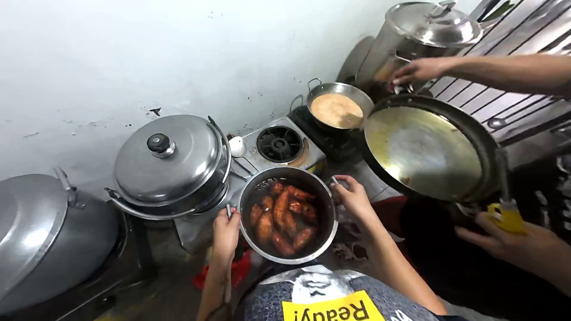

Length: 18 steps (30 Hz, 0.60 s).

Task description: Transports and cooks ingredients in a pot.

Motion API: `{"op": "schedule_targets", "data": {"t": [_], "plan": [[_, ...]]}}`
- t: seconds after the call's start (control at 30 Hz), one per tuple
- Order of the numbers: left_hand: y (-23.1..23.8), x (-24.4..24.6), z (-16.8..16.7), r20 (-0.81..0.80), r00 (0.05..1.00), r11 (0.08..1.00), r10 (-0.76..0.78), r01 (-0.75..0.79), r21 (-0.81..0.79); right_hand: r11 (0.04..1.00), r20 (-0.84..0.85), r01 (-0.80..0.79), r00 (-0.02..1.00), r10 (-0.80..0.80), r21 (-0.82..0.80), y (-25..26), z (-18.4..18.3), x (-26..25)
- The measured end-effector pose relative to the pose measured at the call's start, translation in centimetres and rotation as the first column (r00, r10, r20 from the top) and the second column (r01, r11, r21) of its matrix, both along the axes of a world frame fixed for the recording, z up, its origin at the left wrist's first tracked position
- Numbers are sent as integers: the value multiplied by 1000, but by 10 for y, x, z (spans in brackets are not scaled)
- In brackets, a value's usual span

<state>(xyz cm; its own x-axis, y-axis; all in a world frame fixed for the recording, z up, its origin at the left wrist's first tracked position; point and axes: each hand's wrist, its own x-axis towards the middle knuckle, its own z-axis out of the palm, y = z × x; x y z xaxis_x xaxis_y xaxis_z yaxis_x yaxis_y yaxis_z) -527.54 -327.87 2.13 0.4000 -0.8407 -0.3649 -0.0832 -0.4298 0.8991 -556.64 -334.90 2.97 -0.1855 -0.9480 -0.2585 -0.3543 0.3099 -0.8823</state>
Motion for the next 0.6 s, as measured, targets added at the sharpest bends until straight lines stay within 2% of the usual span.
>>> {"op": "schedule_targets", "data": {"t": [0.23,0.4,0.6], "plan": [[-102,-39,0,-14,993,990,115,-116,-83,997,-48,-63,997,60,-49,-141,0,-26],[-191,-56,-12,66,982,983,179,-177,-39,981,-77,-191,979,189,-19,-245,-13,-41],[-270,-65,-37,-1,961,961,276,-276,-15,957,-79,-289,955,287,-18,-339,-40,-46]]}}
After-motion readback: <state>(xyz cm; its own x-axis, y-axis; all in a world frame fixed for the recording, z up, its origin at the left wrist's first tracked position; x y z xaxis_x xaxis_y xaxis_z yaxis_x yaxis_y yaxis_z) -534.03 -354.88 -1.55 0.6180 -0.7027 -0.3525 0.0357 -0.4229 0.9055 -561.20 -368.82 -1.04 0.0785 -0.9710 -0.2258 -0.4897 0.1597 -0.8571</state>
